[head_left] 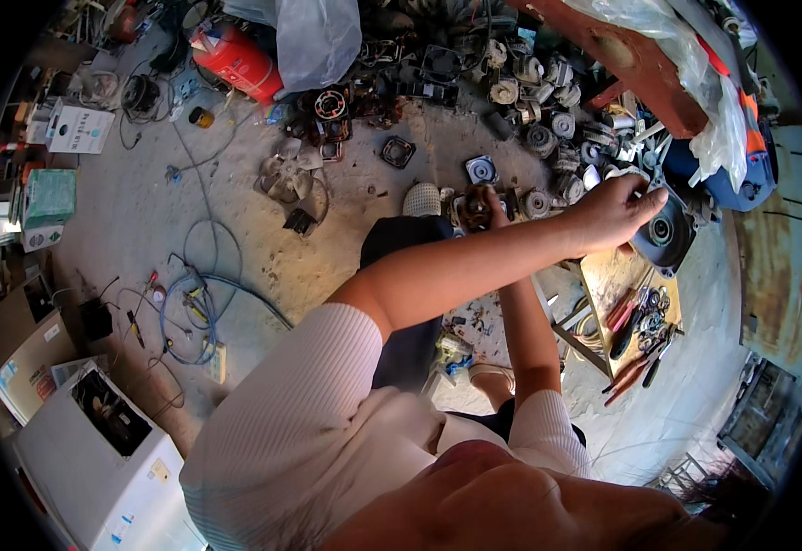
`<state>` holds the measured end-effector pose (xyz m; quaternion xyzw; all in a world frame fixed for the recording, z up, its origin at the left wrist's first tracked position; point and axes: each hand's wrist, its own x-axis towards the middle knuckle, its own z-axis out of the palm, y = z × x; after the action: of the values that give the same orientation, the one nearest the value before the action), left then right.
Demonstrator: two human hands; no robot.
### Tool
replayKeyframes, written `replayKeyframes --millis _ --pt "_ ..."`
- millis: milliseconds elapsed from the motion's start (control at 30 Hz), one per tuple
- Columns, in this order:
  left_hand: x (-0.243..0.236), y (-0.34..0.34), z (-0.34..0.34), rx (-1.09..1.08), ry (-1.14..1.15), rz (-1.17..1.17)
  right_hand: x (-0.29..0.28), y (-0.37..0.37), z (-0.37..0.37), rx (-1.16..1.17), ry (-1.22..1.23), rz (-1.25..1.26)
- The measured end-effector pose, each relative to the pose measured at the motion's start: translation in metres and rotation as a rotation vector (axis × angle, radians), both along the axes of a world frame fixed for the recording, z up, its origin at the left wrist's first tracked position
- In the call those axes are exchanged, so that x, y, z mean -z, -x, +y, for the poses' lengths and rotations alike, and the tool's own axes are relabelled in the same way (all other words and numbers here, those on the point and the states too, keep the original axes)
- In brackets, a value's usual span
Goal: The person disassembles and reassembles various motor and housing components on a low table by hand using a screwdriver and pliers.
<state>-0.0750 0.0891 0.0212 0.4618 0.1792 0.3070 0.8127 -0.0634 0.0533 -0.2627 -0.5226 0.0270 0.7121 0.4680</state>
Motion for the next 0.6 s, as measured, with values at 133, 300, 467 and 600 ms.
replayKeyframes --millis 133,300,467,600 --pt "-0.013 0.0 0.002 0.019 0.047 -0.005 0.067 0.02 0.068 -0.169 0.15 0.179" --pt "-0.024 -0.007 0.015 -0.036 0.085 -0.096 0.008 0.071 0.178 -0.214 -0.083 0.055" --pt "-0.009 0.007 0.03 -0.171 0.091 -0.008 -0.142 0.103 0.2 -0.393 -0.208 -0.245" --pt "-0.004 0.009 0.027 -0.124 0.096 0.018 -0.149 0.086 0.142 -0.484 -0.283 -0.333"
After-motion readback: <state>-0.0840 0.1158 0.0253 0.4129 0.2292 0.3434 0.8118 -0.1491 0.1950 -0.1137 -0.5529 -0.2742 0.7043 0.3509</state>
